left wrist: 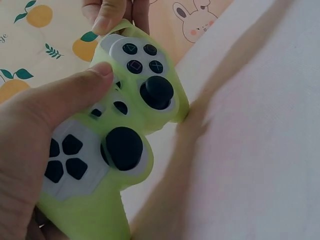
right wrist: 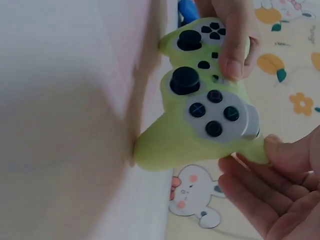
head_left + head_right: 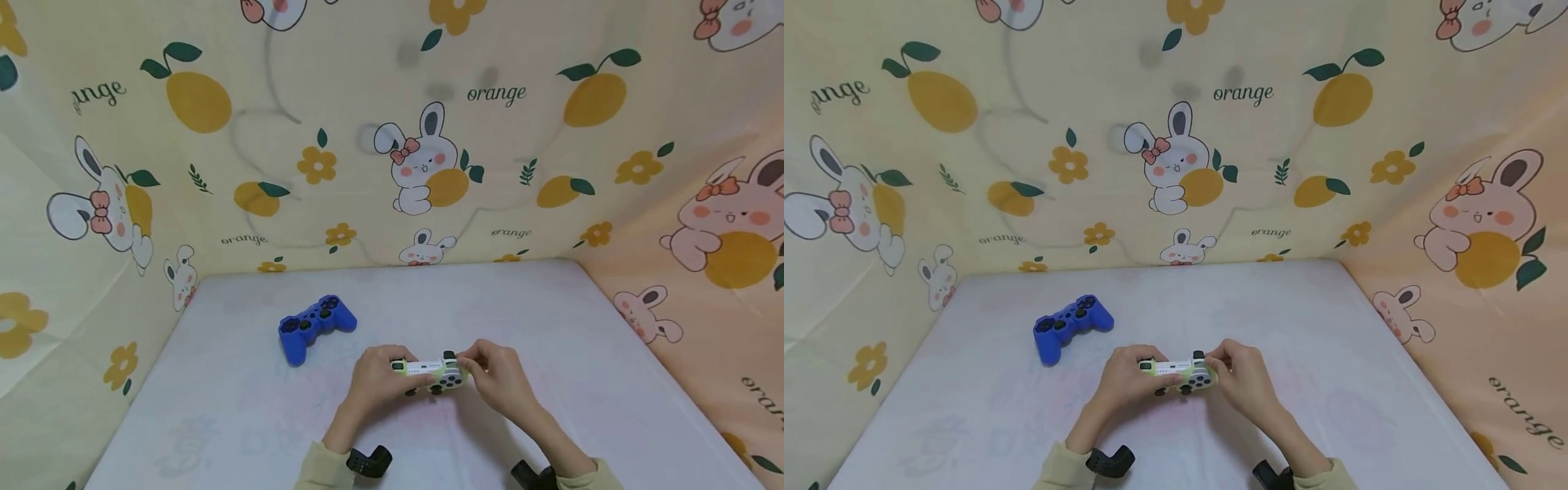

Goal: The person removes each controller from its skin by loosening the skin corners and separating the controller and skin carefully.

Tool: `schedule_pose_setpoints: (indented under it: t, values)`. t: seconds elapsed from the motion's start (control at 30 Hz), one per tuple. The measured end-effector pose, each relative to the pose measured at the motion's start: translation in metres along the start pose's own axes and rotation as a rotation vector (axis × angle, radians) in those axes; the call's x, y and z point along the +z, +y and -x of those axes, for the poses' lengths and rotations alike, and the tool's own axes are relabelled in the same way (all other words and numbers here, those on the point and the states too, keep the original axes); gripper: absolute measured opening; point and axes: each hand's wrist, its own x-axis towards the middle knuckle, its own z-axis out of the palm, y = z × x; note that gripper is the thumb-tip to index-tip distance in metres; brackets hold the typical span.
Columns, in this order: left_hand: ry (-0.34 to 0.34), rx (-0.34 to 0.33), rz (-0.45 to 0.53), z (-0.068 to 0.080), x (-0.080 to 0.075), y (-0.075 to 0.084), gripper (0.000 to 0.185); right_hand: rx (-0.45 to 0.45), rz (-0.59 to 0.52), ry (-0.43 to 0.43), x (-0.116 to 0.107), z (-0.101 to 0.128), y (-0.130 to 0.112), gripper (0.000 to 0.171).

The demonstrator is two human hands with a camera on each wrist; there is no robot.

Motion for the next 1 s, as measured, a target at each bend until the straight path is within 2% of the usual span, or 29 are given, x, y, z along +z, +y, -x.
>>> schedule_pose_setpoints:
  t: [0.13,0.53,0.77,0.83,1.0]
  values:
    - [-0.001,-0.005,-0.017,-0.001,0.000,0.001,0.036,-0.035,-0.029,0.015,-0.003,0.003,0.006,0.010]
    - [0.022,0.039,-0.005,0.002,0.004,0.002,0.034,-0.006,-0.146,-0.018,-0.005,0.004,0.018,0.019]
    - [0.031,0.035,-0.011,0.003,0.003,-0.001,0.033,0.173,-0.149,-0.050,0.000,0.000,0.005,0.011]
    - [0.030,0.037,-0.017,0.003,0.003,-0.001,0.033,0.231,-0.186,-0.049,0.000,0.002,0.000,0.008]
    - [0.022,0.041,-0.023,0.001,0.003,-0.001,0.033,0.342,-0.310,-0.056,0.002,0.011,-0.008,0.040]
